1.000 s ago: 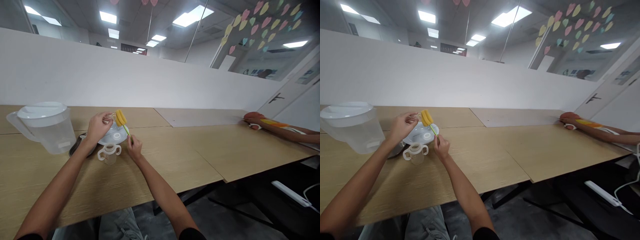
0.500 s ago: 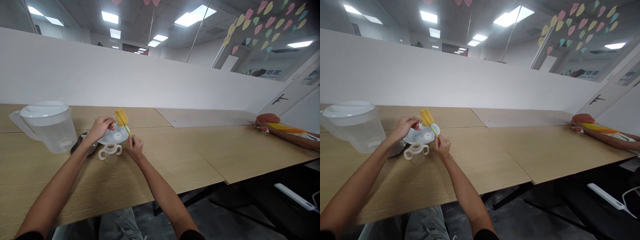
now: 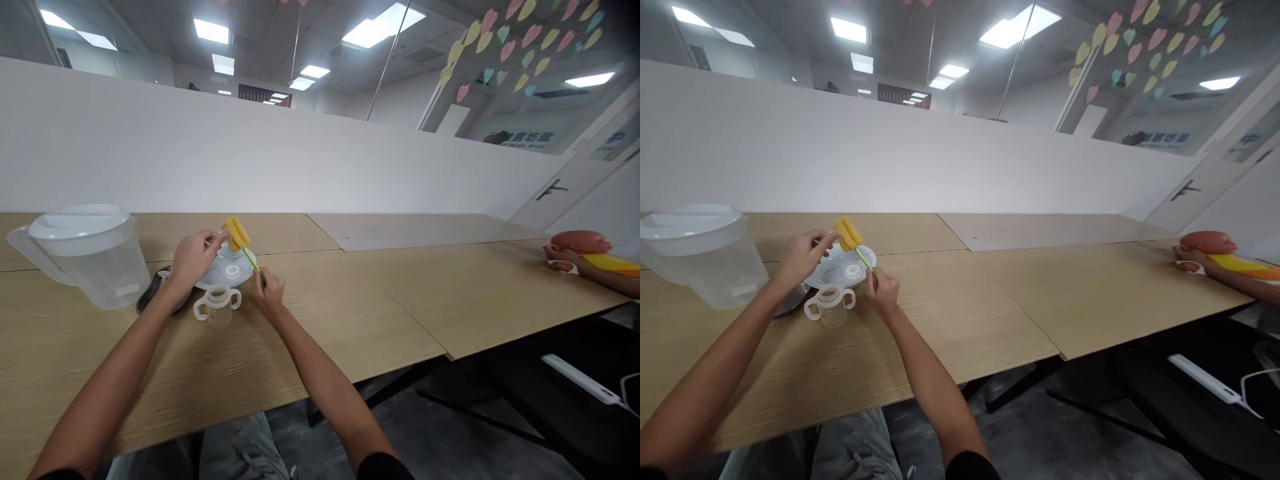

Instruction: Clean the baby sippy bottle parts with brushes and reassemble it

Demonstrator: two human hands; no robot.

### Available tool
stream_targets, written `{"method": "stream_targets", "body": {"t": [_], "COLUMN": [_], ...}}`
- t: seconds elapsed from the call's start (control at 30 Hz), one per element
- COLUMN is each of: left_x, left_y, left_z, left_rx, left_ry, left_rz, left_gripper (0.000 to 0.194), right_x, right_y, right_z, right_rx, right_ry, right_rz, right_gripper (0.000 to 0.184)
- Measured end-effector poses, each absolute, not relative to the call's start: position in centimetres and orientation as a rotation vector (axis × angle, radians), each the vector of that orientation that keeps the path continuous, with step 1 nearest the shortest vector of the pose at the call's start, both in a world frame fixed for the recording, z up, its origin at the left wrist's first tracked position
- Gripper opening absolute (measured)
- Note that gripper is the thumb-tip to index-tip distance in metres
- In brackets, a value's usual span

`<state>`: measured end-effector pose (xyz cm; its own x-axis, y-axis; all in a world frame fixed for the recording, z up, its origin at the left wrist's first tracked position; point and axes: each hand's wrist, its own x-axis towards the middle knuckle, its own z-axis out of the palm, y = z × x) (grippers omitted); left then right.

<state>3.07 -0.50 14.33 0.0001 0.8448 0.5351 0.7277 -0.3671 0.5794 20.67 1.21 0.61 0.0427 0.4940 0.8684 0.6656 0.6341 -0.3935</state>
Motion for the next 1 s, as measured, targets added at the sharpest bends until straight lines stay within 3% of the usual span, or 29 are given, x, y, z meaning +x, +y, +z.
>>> {"method": "stream_targets", "body": {"t": [0.33, 0.5, 0.6, 0.77, 0.9, 1.0], "left_x": [3.8, 2.9, 1.1, -4.0, -7.3, -8.3], "left_y": [-1.2, -1.2, -0.7, 1.4, 3.2, 4.6], "left_z": [13.5, 13.9, 14.7, 14.7, 12.9, 11.0], "left_rx": [2.483, 2.557, 2.521, 2.339, 2.179, 2.058], "left_ry": [1.895, 1.920, 2.039, 2.311, 2.215, 1.981], "left_rz": [1.357, 1.341, 1.126, 0.457, 0.685, 1.010], "left_gripper": [0.032, 0.031, 0.031, 0.022, 0.030, 0.048], "right_x": [20.6, 20.5, 20.8, 21.2, 21.2, 21.1], "right_y": [1.3, 1.9, 2.5, 3.2, 3.3, 3.3], "right_z": [0.6, 0.7, 0.7, 0.6, 0.4, 0.3], "right_rx": [-1.032, -1.089, -1.110, -1.109, -1.100, -1.112], "right_ry": [-1.597, -1.387, -1.203, -1.079, -1.047, -1.051], "right_rz": [-0.078, 0.152, 0.263, 0.350, 0.383, 0.367], "right_gripper": [0.041, 0.043, 0.043, 0.041, 0.041, 0.042]}}
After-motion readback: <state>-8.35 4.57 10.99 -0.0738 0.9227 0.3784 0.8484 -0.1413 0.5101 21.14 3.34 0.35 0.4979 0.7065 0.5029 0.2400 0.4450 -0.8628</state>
